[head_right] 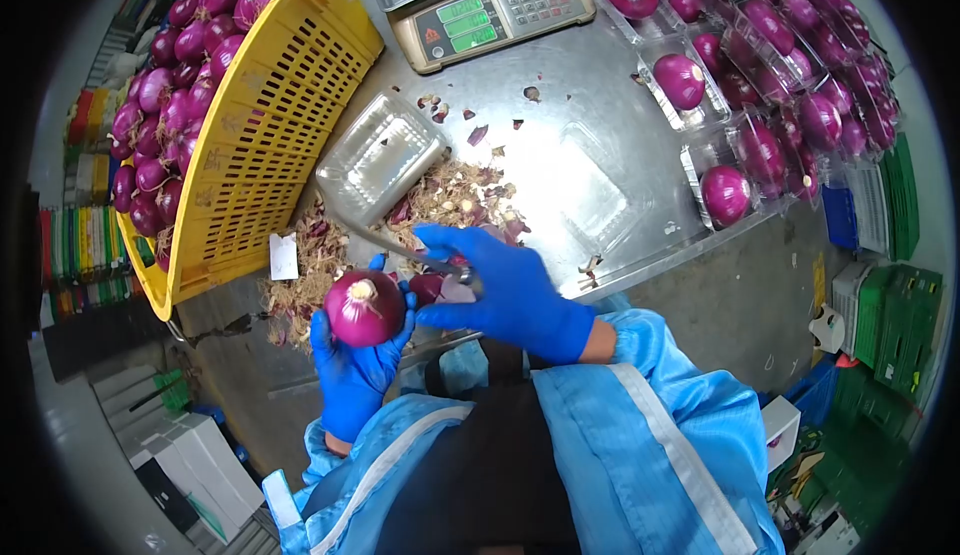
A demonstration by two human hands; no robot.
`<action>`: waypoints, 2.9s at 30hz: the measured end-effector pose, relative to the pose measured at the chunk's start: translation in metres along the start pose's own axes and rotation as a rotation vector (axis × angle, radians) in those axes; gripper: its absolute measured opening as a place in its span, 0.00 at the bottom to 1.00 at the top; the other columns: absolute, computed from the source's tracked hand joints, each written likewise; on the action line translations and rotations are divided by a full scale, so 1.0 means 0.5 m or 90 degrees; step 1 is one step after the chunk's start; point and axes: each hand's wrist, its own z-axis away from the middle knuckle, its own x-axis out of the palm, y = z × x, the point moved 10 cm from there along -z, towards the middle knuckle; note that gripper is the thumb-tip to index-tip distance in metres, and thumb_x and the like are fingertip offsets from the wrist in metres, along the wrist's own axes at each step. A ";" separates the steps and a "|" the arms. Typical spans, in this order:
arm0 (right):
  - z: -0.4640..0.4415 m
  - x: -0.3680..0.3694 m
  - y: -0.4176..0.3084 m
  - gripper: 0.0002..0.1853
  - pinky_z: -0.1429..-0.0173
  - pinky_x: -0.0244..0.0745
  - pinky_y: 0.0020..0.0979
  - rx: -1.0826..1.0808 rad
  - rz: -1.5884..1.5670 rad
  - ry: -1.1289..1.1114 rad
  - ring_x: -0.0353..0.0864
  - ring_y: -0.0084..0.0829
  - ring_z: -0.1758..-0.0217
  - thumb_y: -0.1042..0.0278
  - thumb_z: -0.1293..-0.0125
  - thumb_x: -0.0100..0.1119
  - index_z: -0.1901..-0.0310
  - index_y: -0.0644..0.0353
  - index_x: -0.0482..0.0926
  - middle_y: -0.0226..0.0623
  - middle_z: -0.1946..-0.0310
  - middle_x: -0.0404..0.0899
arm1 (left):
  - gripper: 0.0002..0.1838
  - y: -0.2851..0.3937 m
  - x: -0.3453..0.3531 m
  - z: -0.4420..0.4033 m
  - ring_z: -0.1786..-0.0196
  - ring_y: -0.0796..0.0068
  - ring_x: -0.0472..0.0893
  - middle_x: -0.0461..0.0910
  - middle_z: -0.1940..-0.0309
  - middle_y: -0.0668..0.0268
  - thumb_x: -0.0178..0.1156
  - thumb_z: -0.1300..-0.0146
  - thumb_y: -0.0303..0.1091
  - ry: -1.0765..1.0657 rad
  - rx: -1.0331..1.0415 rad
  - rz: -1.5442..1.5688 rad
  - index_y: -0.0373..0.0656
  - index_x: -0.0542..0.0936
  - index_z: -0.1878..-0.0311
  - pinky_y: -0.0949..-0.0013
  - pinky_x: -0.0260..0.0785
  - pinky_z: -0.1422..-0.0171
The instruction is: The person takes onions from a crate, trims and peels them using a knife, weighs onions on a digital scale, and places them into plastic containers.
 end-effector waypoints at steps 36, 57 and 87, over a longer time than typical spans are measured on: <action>-0.258 -0.440 0.316 0.49 0.38 0.75 0.37 0.103 -0.075 0.257 0.81 0.43 0.44 0.53 0.55 0.78 0.31 0.55 0.65 0.48 0.45 0.79 | 0.46 -0.283 0.286 -0.374 0.41 0.53 0.74 0.74 0.44 0.54 0.76 0.64 0.31 -0.351 0.364 -1.250 0.42 0.70 0.36 0.58 0.66 0.35; 0.316 -0.251 0.451 0.28 0.54 0.81 0.33 0.505 -0.165 0.448 0.83 0.33 0.57 0.66 0.41 0.67 0.41 0.64 0.68 0.45 0.55 0.79 | 0.16 -0.290 0.156 -0.419 0.63 0.78 0.77 0.80 0.62 0.66 0.57 0.42 0.19 -0.198 0.104 -1.090 0.37 0.79 0.49 0.73 0.73 0.56; 0.156 -1.257 0.445 0.06 0.80 0.70 0.29 0.216 -0.411 0.823 0.78 0.32 0.79 0.70 0.40 0.61 0.64 0.62 0.79 0.41 0.76 0.79 | 0.21 -0.278 0.239 -0.266 0.61 0.69 0.82 0.81 0.52 0.55 0.57 0.41 0.22 -0.163 -0.001 -0.894 0.31 0.76 0.43 0.70 0.75 0.53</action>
